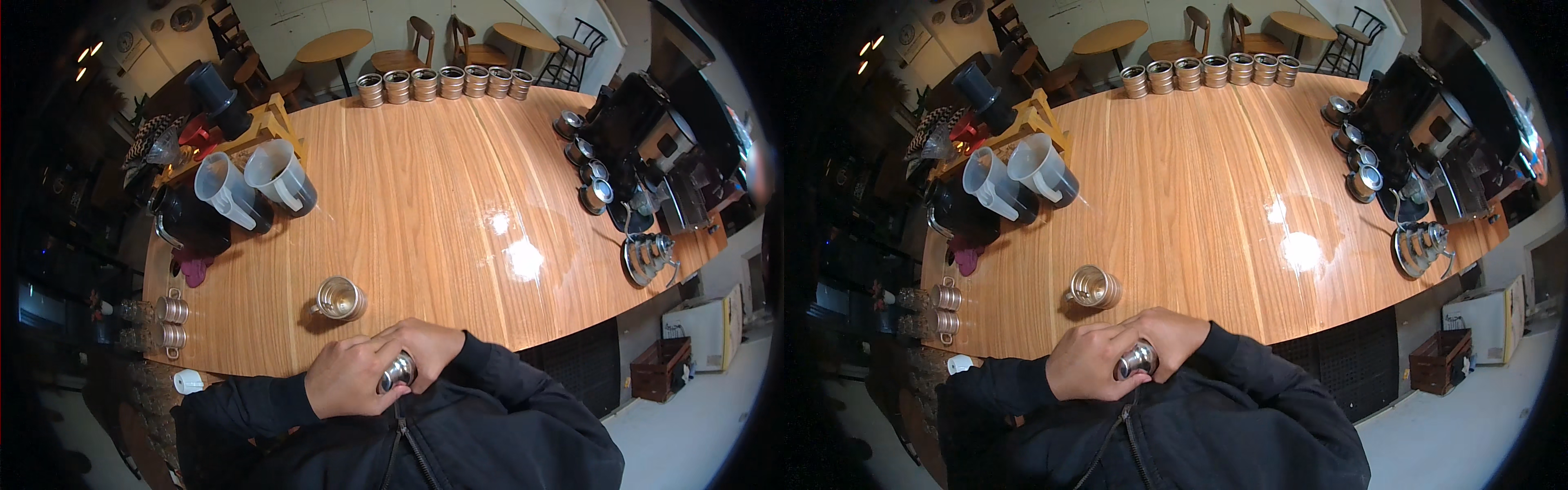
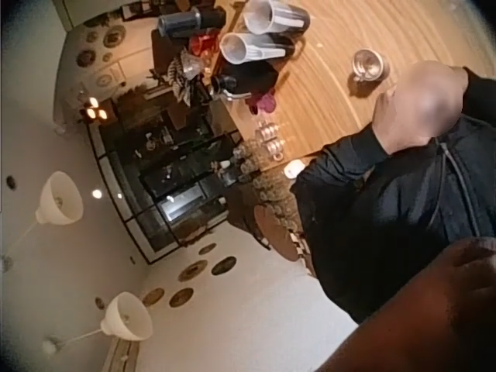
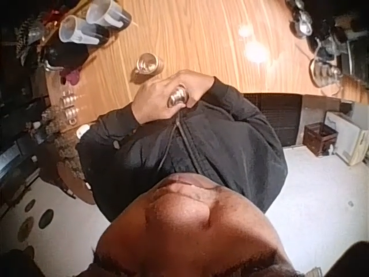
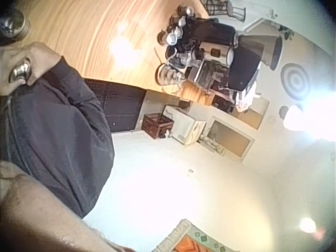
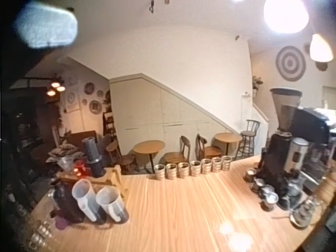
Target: Making a coffee drink by mixing ingredients into a pitcher and using a cocktail shaker.
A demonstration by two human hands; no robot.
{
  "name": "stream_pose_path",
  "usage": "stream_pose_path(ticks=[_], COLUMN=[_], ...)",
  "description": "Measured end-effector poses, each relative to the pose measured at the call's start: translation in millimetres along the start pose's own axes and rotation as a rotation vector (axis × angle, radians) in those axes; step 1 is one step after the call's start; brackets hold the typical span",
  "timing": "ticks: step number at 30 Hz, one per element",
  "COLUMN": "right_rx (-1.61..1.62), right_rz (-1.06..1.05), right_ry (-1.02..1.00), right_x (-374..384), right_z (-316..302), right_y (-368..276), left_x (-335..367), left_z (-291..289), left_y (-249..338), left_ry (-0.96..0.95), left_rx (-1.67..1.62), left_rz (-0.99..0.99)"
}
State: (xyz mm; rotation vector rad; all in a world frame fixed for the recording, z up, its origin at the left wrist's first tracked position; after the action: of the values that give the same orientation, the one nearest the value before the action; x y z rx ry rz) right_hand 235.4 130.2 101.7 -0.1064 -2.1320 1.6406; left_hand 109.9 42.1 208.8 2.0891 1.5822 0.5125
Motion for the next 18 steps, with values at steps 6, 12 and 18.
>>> stream_pose_path(ticks=[6, 12, 18], right_rx=[0.146, 0.135, 0.139], right_rz=[0.135, 0.083, 0.029], right_ry=[-0.287, -0.336, -0.305], right_x=[12.4, 12.3, 14.6], right_z=[-2.1, 8.4, 10.6], right_y=[8.2, 25.1, 20.0], left_x=[0.0, -3.4, -8.0], left_z=[-0.9, 4.7, 6.2], left_y=[-5.3, -13.2, -12.9], left_ry=[0.017, -0.068, -0.070], left_rx=[0.015, -0.002, -0.016], left_rz=[0.256, 0.319, 0.297])
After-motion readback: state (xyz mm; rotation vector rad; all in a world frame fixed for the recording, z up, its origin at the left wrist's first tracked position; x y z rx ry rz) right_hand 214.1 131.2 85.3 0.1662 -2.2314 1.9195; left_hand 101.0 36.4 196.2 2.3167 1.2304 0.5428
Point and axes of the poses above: each hand's wrist, its own x-axis towards the middle knuckle, its own z-axis out of the palm, y = z × x, the point moved 2 cm from there along x, towards the middle knuckle, and after that the axes turned 15 degrees about y, right-handed, at the moved point
